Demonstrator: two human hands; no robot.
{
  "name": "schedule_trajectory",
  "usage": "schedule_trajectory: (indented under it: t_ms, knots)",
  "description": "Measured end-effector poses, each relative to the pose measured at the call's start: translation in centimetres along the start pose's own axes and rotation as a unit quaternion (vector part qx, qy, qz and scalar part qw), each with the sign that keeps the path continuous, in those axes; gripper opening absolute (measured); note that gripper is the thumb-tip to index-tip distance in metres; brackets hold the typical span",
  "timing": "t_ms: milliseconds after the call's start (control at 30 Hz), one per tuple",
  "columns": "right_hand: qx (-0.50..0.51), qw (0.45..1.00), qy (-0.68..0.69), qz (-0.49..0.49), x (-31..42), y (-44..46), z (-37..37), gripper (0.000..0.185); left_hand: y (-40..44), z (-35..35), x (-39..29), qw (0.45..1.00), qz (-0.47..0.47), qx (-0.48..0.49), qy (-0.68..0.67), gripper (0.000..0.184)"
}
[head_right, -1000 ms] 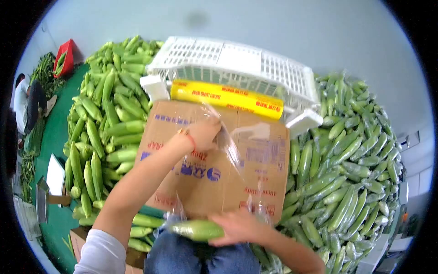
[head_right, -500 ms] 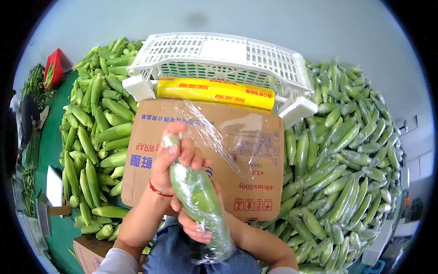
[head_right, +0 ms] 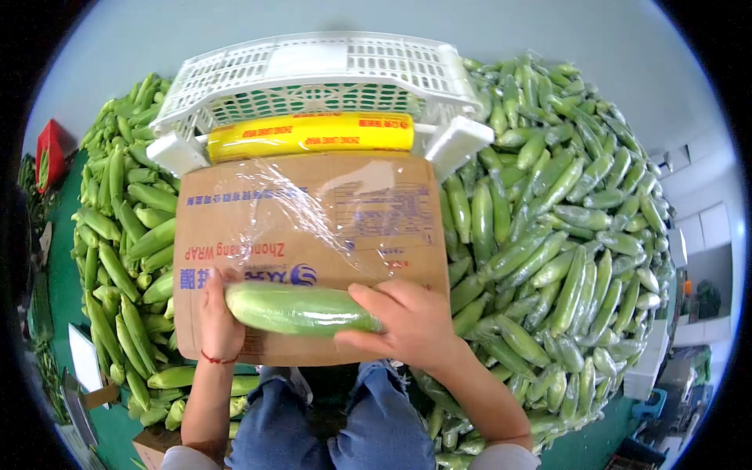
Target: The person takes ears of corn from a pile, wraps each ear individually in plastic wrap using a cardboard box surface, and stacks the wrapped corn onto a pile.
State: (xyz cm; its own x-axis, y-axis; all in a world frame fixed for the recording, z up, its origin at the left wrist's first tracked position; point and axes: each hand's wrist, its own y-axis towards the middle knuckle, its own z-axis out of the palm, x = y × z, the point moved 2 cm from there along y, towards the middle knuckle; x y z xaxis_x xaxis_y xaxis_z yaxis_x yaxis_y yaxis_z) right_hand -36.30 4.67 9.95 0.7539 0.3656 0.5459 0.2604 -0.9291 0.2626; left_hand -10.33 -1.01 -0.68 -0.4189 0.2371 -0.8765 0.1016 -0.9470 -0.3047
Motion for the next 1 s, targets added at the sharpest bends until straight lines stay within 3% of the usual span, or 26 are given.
schedule_trajectory:
  t_ms: [67, 100, 133, 200, 267, 333, 367, 400, 467, 500, 533, 600, 633, 667, 733, 767, 800, 833, 867, 933, 967, 1000]
  knots:
    - [-0.166, 0.979, 0.078, -0.095, -0.7, 1.0, -1.5, 0.029, -2.9, 0.3, 0.8, 0.974, -0.213, 0.056, 0.051, 0.041]
    - [-0.155, 0.938, 0.309, -0.022, -0.6, 1.0, -0.7, 0.029, -3.9, 0.4, 1.2, 0.961, -0.269, 0.057, 0.038, 0.044]
    - [-0.183, 0.829, 0.527, 0.045, -0.6, 1.0, 0.2, 0.030, -4.2, -1.0, 2.6, 0.959, -0.268, 0.087, 0.006, 0.037]
    - [-0.206, 0.711, 0.666, 0.087, -0.1, 0.6, 2.1, 0.026, -3.9, -4.4, 4.9, 0.966, -0.225, 0.079, 0.103, 0.028]
    - [-0.178, 0.631, 0.755, 0.007, 0.6, 1.3, 2.2, 0.021, -4.8, -7.4, 4.4, 0.979, -0.176, 0.075, 0.076, 0.040]
    - [-0.194, 0.632, 0.747, 0.073, 0.7, 1.4, -0.5, 0.027, -4.7, -6.0, 2.4, 0.943, 0.036, 0.221, 0.245, 0.062]
    - [-0.185, 0.623, 0.753, 0.100, 0.4, 2.0, -0.6, 0.030, -5.0, -5.0, 1.1, 0.899, 0.141, 0.273, 0.312, 0.071]
    - [-0.238, 0.588, 0.768, 0.084, 0.0, 2.1, -0.5, 0.035, -6.3, -3.4, -0.7, 0.844, 0.218, 0.306, 0.383, 0.078]
    - [-0.350, 0.528, 0.772, 0.050, -1.2, 2.0, -1.7, 0.044, -6.7, 0.4, -1.3, 0.776, 0.289, 0.344, 0.443, 0.089]
    - [-0.429, 0.620, 0.655, 0.053, -1.4, 1.4, -0.9, 0.062, -6.2, 2.0, -0.9, 0.775, 0.287, 0.345, 0.445, 0.093]
    - [-0.378, 0.626, 0.678, 0.077, -0.3, 0.0, 0.8, 0.078, -5.7, 4.0, -0.6, 0.774, 0.286, 0.344, 0.447, 0.098]
    - [-0.389, 0.615, 0.663, 0.175, -0.1, -3.5, 7.8, 0.080, -6.3, 9.9, 0.3, 0.785, 0.208, 0.390, 0.435, 0.100]
    - [-0.334, 0.652, 0.624, 0.273, -2.1, -6.1, 9.1, 0.070, -6.5, 12.0, 0.4, 0.712, 0.190, 0.433, 0.519, 0.098]
    - [-0.328, 0.625, 0.638, 0.307, -3.5, -8.5, 8.7, 0.059, -7.5, 14.4, 0.2, 0.610, 0.194, 0.480, 0.599, 0.089]
    - [-0.428, 0.498, 0.698, 0.285, -6.7, -13.9, 4.6, 0.040, -8.2, 14.7, 1.6, 0.520, 0.343, 0.530, 0.575, 0.081]
    - [-0.488, 0.463, 0.685, 0.280, -8.3, -17.1, 2.2, 0.035, -8.0, 14.0, 1.9, 0.554, 0.336, 0.527, 0.549, 0.077]
    - [-0.616, 0.389, 0.602, 0.328, -10.5, -21.1, 0.3, 0.037, -7.6, 12.8, 2.3, 0.599, 0.283, 0.511, 0.548, 0.072]
    - [-0.622, 0.528, 0.449, 0.363, -10.9, -25.4, -3.5, 0.039, -7.0, 11.2, 2.7, 0.640, 0.226, 0.492, 0.546, 0.068]
    - [-0.679, 0.505, 0.392, 0.360, -11.4, -28.8, -6.7, 0.041, -6.4, 9.1, 3.1, 0.678, 0.166, 0.469, 0.542, 0.063]
    - [-0.734, 0.439, 0.324, 0.404, -14.3, -37.6, -13.6, 0.051, -4.4, 3.1, 4.2, 0.706, 0.170, 0.440, 0.529, 0.060]
    - [-0.749, 0.441, 0.264, 0.418, -15.9, -42.2, -17.2, 0.056, -3.9, 1.8, 4.4, 0.718, 0.175, 0.426, 0.522, 0.059]
    - [-0.755, 0.481, 0.122, 0.429, -16.6, -45.3, -20.6, 0.060, -4.2, 2.2, 3.5, 0.698, 0.213, 0.404, 0.551, 0.056]
